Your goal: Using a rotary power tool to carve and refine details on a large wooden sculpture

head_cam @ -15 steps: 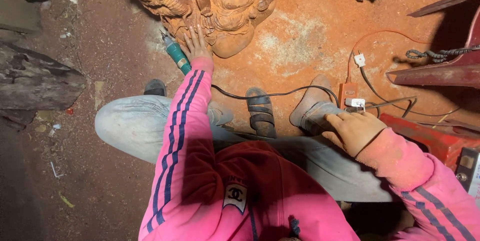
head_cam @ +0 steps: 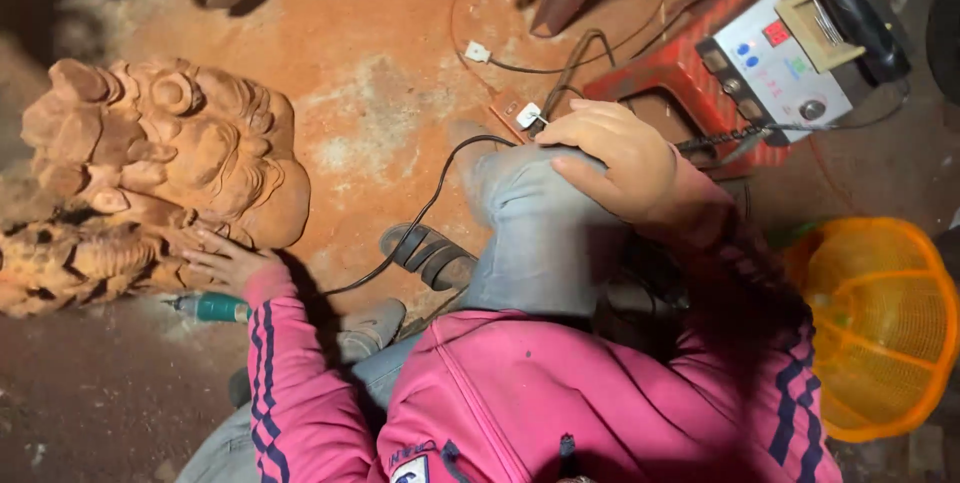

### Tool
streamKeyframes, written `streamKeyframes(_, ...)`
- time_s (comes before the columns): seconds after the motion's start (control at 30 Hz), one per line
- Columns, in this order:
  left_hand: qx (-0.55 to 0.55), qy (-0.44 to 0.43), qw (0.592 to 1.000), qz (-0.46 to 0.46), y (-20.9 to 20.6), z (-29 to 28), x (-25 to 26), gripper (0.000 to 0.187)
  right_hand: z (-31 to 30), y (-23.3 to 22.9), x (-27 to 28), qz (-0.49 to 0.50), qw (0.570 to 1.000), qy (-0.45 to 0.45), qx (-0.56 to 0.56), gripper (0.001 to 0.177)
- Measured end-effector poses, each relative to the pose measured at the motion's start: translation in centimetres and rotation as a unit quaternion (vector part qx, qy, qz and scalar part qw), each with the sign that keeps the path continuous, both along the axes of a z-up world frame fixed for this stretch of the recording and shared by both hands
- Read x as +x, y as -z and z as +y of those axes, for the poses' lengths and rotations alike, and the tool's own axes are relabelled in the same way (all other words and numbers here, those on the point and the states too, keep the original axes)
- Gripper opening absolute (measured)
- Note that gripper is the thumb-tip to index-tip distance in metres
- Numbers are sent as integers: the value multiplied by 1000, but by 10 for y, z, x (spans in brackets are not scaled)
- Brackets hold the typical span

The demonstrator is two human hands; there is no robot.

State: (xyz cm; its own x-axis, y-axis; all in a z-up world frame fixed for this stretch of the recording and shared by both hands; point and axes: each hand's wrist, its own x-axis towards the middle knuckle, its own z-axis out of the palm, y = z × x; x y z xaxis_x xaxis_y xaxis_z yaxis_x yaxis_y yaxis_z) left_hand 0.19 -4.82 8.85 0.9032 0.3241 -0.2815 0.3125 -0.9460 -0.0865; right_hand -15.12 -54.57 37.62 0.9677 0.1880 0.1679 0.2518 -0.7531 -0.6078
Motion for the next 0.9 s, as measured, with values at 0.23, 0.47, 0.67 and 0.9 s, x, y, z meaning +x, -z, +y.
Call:
streamKeyframes(0.23,-5,-17,1000,-12,10,10,0,100,-29,14,-37,57,969,236,42,27)
streamKeyframes(0.47,-14,-44,999,-19,6,9,5,98,-214,87,-75,-169,868,333,-327,19)
streamKeyframes(0.67,-34,-60,998,8,-3,9,3,98,-309,143,-94,-60,784,386,-483,33)
streamKeyframes(0.9,-48,-59,997,-12,11,16,3,103,-284,107,-93,-48,835,351,-422,39)
